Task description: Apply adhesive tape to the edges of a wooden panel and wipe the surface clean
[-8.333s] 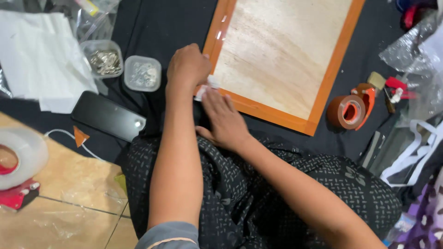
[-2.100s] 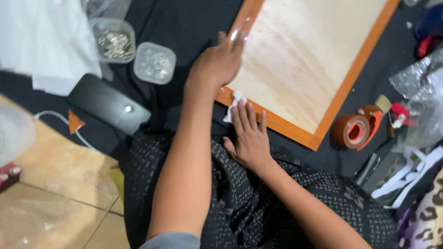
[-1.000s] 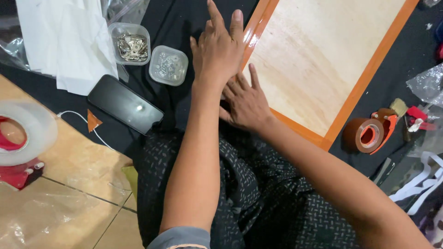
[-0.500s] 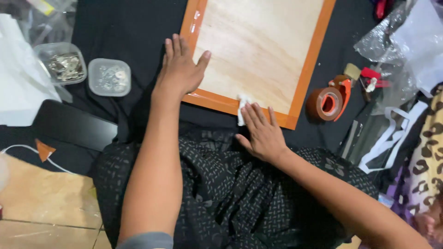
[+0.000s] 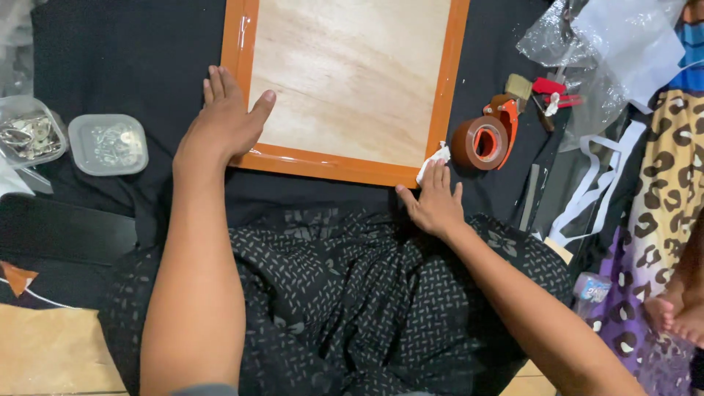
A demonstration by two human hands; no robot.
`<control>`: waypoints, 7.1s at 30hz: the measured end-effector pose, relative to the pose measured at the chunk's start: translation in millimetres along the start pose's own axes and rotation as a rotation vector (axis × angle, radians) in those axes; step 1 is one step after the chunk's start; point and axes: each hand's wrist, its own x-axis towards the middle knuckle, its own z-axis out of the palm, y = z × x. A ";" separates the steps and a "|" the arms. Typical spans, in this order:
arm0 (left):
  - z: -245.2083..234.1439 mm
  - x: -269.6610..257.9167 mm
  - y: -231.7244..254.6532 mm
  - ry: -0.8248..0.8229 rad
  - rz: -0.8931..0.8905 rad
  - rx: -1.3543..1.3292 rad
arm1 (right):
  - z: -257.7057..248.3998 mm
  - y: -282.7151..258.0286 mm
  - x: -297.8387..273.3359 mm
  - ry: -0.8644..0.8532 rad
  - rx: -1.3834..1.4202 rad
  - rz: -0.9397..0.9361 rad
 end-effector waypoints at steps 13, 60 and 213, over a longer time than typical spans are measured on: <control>-2.4 -2.6 -1.7 0.013 0.011 0.029 | -0.8 -2.4 -7.3 -0.047 0.111 0.022; -21.4 -9.0 -12.0 0.586 0.077 -0.186 | 37.9 -283.7 -23.5 0.529 -0.147 -0.865; -26.2 -30.3 21.1 0.101 -0.189 0.068 | -20.6 -13.5 23.9 -0.062 0.142 -0.102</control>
